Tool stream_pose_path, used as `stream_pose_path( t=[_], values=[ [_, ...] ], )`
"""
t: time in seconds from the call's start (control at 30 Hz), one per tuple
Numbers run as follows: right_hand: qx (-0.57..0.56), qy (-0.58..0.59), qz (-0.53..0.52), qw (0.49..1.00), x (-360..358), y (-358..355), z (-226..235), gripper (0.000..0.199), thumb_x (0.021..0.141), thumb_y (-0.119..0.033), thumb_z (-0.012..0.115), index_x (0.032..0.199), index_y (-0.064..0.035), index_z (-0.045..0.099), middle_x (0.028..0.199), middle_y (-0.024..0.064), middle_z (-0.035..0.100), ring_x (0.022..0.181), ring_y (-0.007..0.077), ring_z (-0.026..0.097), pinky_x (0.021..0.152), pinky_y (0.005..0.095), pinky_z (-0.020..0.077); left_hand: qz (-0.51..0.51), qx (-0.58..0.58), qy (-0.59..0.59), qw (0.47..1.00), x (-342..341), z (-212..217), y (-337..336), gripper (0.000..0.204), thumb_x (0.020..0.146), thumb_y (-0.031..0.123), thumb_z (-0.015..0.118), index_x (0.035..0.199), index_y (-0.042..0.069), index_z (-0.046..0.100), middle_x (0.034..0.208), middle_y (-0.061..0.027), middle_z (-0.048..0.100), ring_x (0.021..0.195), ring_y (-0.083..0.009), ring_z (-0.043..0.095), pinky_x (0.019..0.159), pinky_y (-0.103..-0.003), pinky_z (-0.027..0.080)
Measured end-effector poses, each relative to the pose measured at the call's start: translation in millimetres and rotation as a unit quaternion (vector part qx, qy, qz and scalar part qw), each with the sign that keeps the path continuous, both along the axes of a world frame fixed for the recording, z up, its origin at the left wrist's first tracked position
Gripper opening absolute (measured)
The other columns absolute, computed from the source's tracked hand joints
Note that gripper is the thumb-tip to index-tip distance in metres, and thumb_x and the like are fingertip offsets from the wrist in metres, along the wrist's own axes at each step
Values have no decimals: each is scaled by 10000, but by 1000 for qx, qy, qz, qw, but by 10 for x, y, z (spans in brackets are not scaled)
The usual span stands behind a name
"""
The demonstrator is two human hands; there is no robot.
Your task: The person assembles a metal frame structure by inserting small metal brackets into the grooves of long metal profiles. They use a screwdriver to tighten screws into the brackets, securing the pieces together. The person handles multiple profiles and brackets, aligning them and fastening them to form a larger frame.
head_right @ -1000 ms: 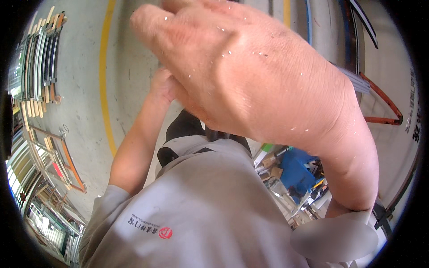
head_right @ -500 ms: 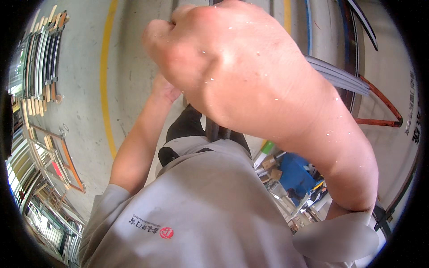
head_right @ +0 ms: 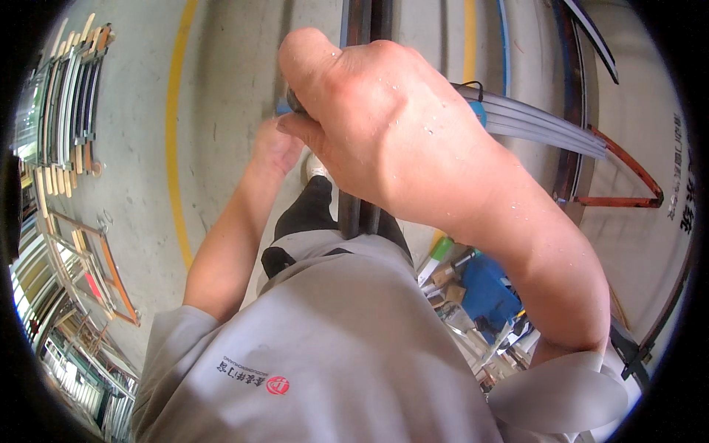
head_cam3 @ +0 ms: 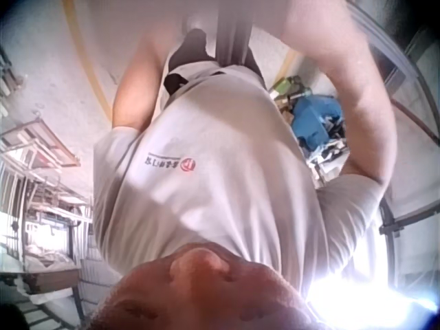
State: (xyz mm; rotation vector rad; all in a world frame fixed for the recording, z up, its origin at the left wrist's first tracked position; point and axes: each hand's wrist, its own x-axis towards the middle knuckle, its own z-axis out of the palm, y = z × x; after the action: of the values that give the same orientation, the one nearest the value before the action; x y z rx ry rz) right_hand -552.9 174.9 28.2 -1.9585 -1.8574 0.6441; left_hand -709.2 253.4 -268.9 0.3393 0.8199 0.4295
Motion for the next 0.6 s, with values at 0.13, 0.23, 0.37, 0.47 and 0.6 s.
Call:
stream_pose_path(
  t=[0.13, 0.23, 0.37, 0.47, 0.6],
  values=[
    [62, 37, 22, 997, 12, 53, -49, 313, 875, 29, 760, 1136, -13, 592, 897, 197, 681, 789, 414, 675, 678, 434, 526, -14, 2, 7, 1000, -6, 3, 9, 145, 965, 9, 660, 1066, -82, 710, 1091, -174, 729, 987, -285, 688, 873, -470, 562],
    [58, 121, 100, 986, 123, 97, -72, 317, 874, 31, 759, 1143, -13, 598, 896, 185, 685, 784, 405, 681, 690, 423, 534, -19, -2, 7, 1000, -31, -21, 25, 150, 965, 11, 659, 1072, -83, 706, 1094, -173, 727, 988, -283, 688, 869, -467, 564],
    [76, 104, 31, 991, 55, 5, -113, 319, 873, 22, 770, 1144, -20, 607, 881, 174, 685, 768, 378, 690, 679, 405, 547, -23, -9, 12, 1000, 0, -19, 24, 129, 964, 18, 665, 1050, -71, 703, 1074, -153, 725, 977, -276, 689, 861, -460, 568],
    [74, 86, -58, 992, -64, -82, -135, 269, 893, -38, 754, 1107, -35, 591, 871, 190, 670, 803, 407, 683, 681, 453, 551, -40, -10, 29, 999, -2, 39, 43, 109, 957, 36, 684, 1035, -35, 709, 1058, -132, 730, 963, -266, 694, 846, -446, 577],
    [37, 79, -6, 996, -119, -94, -37, 406, 871, -54, 801, 1233, -33, 619, 1175, 207, 675, 1105, 419, 685, 924, 467, 595, -1, 16, -28, 999, -117, -198, -62, 138, 934, 67, 726, 1059, 9, 734, 1038, -120, 747, 969, -237, 709, 816, -406, 594]
  ],
)
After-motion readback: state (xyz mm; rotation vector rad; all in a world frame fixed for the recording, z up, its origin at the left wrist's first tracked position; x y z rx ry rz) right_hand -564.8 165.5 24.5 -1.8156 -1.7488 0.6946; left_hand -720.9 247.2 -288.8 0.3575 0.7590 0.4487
